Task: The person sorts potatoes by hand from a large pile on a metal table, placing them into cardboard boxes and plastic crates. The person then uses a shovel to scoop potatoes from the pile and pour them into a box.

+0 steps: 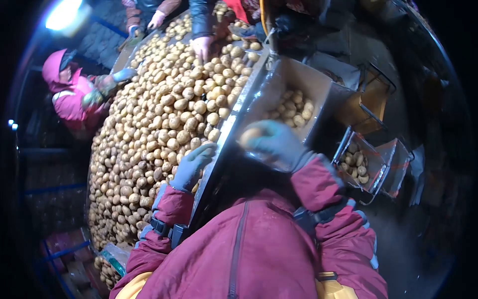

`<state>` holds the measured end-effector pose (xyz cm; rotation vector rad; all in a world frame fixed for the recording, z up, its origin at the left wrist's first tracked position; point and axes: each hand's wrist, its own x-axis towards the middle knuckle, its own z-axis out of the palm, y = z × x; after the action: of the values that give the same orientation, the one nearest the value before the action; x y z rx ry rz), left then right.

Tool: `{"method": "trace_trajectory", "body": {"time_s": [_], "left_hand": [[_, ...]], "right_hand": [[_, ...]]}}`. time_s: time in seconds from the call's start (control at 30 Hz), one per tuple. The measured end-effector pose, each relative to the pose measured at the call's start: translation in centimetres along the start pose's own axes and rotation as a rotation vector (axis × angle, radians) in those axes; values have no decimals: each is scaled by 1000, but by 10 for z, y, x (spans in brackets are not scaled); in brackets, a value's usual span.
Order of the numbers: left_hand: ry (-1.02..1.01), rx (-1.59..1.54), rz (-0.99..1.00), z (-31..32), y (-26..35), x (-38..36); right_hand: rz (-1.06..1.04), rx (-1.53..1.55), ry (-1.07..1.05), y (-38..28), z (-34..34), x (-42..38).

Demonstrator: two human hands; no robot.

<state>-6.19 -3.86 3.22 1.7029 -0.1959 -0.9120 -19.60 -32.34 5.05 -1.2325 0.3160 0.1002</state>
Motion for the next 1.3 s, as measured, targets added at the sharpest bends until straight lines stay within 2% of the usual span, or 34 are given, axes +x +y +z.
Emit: {"method": "trace_trajectory", "body": {"time_s": [0.03,0.07,0.1,0.2,0.27,0.3,0.33,0.4,0.43,0.47,0.53,0.6,0.67,0.73,0.8,0.87,0.9,0.93,1.0,1.07,1.1,1.17,1.27,1.3], "left_hand": [[97,45,33,-13,-4,-8],[202,91,63,-29,-9,-17],[316,104,113,-50,-17,-25],[684,105,163,-129,-55,-60],[965,765,277,-210,-116,-93],[1024,771,125,-197,-77,-124],[1114,820,57,-216,-94,-142],[1261,907,-76,-255,-141,-164],[1196,712,-205,-238,-113,-171],[1156,666,-84,-276,-182,-166],[1171,996,-282,-236,-132,-158],[1150,1031,-241,-240,-133,-146],[1093,1051,-345,-233,-114,-138],[1176,1140,-339,-226,-121,-121],[1153,1240,-224,-217,-123,-98],[1037,952,-318,-199,-79,-83],[1058,942,-188,-206,-87,-69],[1074,931,-61,-212,-91,-59],[1062,778,27,-216,-84,-40],[1022,911,-13,-212,-67,-24],[984,844,30,-211,-61,-21],[894,655,76,-209,-43,-30],[853,605,245,-220,-58,-74],[900,568,212,-232,-69,-94]], "right_hand": [[-120,-245,127,4,-27,10],[-211,-204,213,17,-62,24],[-220,-499,444,2,-78,25],[-198,-7,508,21,-116,45],[-7,60,284,30,-96,54],[90,35,229,37,-76,63],[186,1,182,43,-57,71],[240,-51,76,56,-14,80],[232,-56,21,56,11,77],[291,-44,-43,61,27,82],[342,-58,-193,65,57,90],[397,-80,-281,74,85,104],[469,-83,-350,85,113,121],[429,-117,-398,90,141,133],[424,-159,-494,92,168,146],[331,-384,-508,91,191,157],[471,-229,-522,87,202,158],[483,-234,-521,85,211,160],[442,-282,-530,91,227,166],[516,-217,-557,85,247,165],[504,-223,-587,94,250,171],[480,-261,-595,94,265,171],[491,-319,-609,95,275,174],[494,-348,-608,93,276,175]]}}
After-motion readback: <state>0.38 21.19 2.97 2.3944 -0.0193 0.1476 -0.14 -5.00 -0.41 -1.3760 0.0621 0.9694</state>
